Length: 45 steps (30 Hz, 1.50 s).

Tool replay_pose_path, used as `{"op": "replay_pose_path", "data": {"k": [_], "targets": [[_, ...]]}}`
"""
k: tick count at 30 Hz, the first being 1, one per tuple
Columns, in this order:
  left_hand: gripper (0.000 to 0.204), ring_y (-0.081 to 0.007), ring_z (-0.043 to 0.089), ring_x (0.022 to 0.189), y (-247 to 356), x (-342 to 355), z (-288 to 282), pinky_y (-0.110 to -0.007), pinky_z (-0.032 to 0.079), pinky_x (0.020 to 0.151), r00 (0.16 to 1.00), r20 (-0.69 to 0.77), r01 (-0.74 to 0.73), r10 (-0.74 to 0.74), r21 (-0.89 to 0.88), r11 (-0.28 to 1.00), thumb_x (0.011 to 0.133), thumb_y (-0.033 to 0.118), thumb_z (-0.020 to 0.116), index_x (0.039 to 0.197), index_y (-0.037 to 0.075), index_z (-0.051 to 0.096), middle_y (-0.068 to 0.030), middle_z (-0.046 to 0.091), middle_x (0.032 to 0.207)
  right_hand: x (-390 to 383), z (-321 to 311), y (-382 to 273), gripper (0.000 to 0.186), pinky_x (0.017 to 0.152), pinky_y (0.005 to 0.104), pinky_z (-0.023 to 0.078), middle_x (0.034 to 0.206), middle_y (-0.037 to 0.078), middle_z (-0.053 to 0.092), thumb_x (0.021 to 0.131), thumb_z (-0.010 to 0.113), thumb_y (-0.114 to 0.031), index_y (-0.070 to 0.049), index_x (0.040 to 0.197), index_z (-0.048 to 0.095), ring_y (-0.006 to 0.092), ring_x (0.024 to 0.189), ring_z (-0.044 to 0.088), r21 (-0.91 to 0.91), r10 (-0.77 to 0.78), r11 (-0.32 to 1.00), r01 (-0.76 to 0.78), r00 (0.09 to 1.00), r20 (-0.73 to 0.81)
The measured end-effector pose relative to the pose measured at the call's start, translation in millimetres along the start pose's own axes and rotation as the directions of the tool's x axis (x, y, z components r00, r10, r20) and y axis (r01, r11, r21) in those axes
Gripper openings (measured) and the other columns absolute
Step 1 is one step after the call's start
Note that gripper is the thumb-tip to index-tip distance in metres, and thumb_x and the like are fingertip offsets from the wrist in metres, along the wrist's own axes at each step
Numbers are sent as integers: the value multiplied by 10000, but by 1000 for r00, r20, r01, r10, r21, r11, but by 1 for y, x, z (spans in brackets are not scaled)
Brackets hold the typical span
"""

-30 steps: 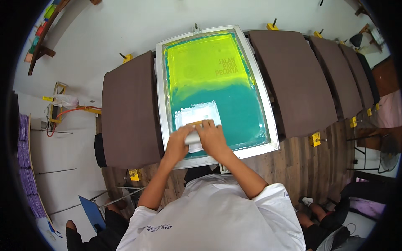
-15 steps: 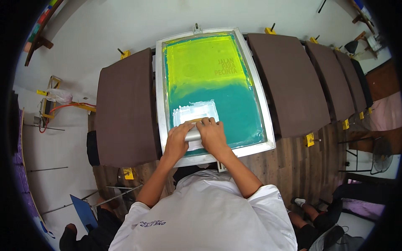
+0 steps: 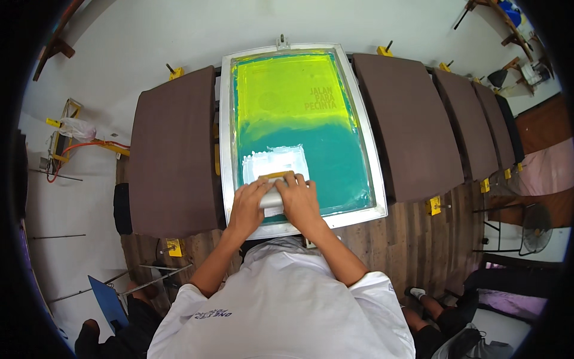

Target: Apply white ink to a screen frame using a squeegee to prepare for printing.

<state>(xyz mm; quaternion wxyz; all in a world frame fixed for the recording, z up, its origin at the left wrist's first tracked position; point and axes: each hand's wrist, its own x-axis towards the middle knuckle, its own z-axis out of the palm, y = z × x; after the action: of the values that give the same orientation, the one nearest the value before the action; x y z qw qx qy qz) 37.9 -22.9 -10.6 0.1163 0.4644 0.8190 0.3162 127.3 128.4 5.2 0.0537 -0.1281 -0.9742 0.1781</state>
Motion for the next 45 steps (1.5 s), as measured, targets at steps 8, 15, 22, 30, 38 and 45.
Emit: {"op": "replay_pose_path", "data": {"k": [8,15,22,30,38,45], "targets": [[635,-340,553,1195,13,-28,-3,-445,379,1059,996,94,2,2,-46,999,659,-134,624,1273,29,613,-157,591,1294,-45,3,-6,602,863,488,446,1265,118,580,652,692,13,-108,1234,597,335,1145,545,88,20,996,-31,993,119],[620,-332,553,1193,-2,8,1,-440,397,1023,997,-64,-34,35,24,999,675,-133,622,1269,44,611,-154,595,1285,2,1,5,544,858,463,451,1232,104,609,659,679,47,-98,1179,613,332,1131,562,-3,-5,1000,5,1000,15],[657,-330,546,1230,6,-31,4,-440,375,1046,999,46,-15,17,-31,999,649,-156,605,1279,32,591,-167,590,1323,-45,3,-8,569,862,460,451,1231,110,580,658,686,13,-112,1205,591,332,1141,547,78,17,997,-27,990,137],[489,-388,648,1027,-21,49,-11,-449,510,908,988,-121,-102,92,-85,991,660,-155,589,1125,-15,646,-201,680,1104,41,-5,20,363,761,479,481,1026,96,658,705,681,-13,-126,1049,690,314,1001,607,12,-33,999,33,998,51],[646,-359,569,1182,10,-25,9,-466,419,1005,998,56,8,-8,10,1000,654,-151,619,1277,19,587,-179,575,1283,-36,9,4,579,849,458,464,1267,108,568,625,701,24,-110,1177,592,331,1144,545,77,-9,997,-2,989,145],[478,-336,618,1044,11,-9,-14,-451,437,925,996,86,-31,37,-74,997,689,-92,608,1150,28,644,-146,667,1088,-15,-25,-2,485,825,474,465,1066,73,634,648,685,1,-130,1112,635,307,1044,588,52,12,998,-29,951,310]]}}
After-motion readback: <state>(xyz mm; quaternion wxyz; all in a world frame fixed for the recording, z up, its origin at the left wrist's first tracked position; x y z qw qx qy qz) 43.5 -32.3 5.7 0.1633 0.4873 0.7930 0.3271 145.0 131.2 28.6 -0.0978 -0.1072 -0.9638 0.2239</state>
